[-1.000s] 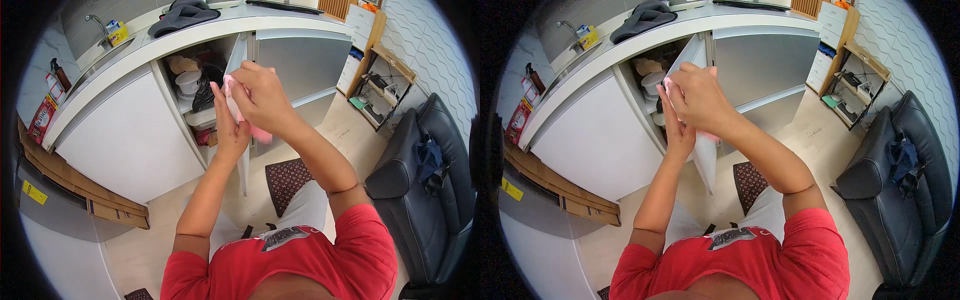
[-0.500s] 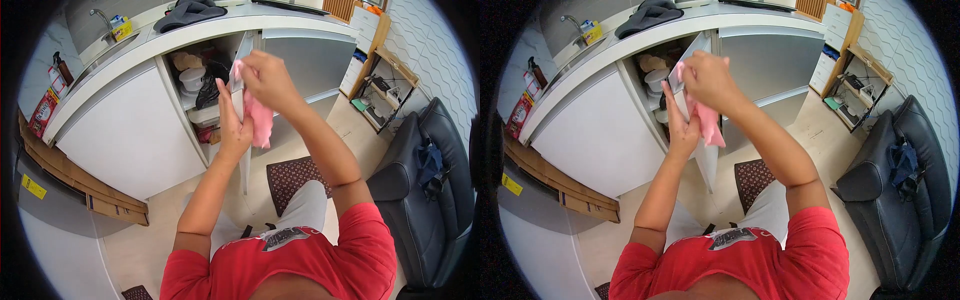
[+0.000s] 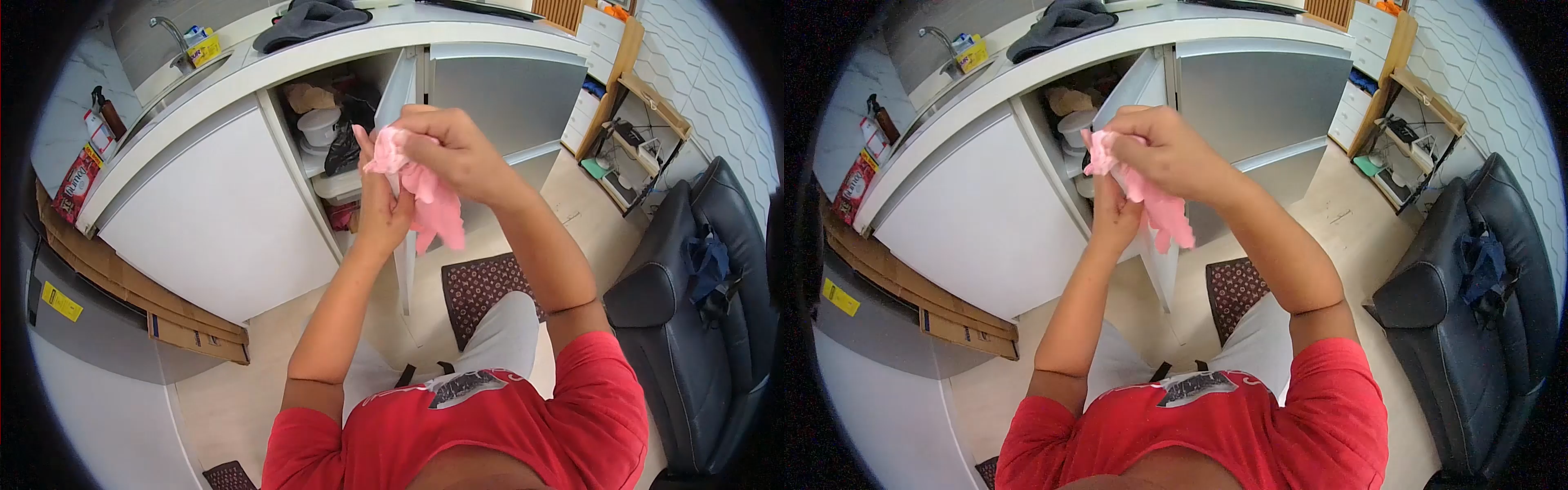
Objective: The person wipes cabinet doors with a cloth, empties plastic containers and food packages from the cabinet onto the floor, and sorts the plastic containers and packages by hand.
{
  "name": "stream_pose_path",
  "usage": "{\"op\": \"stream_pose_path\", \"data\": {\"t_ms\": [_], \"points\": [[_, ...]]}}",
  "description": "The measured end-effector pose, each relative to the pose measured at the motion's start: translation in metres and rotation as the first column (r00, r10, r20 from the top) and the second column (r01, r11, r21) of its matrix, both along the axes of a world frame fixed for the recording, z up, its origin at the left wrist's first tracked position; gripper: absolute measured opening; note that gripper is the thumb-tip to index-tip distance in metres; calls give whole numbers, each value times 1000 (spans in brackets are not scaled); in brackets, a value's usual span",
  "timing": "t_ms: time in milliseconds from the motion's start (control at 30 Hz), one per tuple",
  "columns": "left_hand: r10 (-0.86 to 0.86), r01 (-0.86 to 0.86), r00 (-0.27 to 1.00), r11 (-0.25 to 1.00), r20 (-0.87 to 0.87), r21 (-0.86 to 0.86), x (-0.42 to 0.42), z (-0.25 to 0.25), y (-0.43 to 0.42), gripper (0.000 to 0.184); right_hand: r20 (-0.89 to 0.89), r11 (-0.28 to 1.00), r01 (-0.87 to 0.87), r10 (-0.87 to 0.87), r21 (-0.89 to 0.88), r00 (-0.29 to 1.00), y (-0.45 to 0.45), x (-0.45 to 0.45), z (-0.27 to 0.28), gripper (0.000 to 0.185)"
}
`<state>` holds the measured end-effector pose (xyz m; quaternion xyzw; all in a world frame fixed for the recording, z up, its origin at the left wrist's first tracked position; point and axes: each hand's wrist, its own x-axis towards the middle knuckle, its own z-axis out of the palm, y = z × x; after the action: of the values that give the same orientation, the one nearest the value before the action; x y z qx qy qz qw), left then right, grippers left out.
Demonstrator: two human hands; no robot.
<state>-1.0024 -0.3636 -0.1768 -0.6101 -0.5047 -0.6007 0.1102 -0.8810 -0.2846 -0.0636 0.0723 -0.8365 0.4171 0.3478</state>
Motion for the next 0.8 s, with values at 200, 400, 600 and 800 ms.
{"op": "stream_pose_path", "data": {"t_ms": [200,400,600,800], "points": [[-183,182,946,983,268,28,42,-30,-68,79,116,842,-145,237,-519,965,-5,47,-48,23],[-217,292,763,956,609,-26,83,-42,-59,69,84,712,-158,293,-684,952,-12,63,-121,39],[-145,245,802,965,580,-98,71,-23,-56,58,191,630,8,223,-777,956,-15,103,-154,40],[-16,187,877,932,480,-310,53,-10,-78,56,-254,487,-160,-133,-859,958,10,75,-68,21]]}}
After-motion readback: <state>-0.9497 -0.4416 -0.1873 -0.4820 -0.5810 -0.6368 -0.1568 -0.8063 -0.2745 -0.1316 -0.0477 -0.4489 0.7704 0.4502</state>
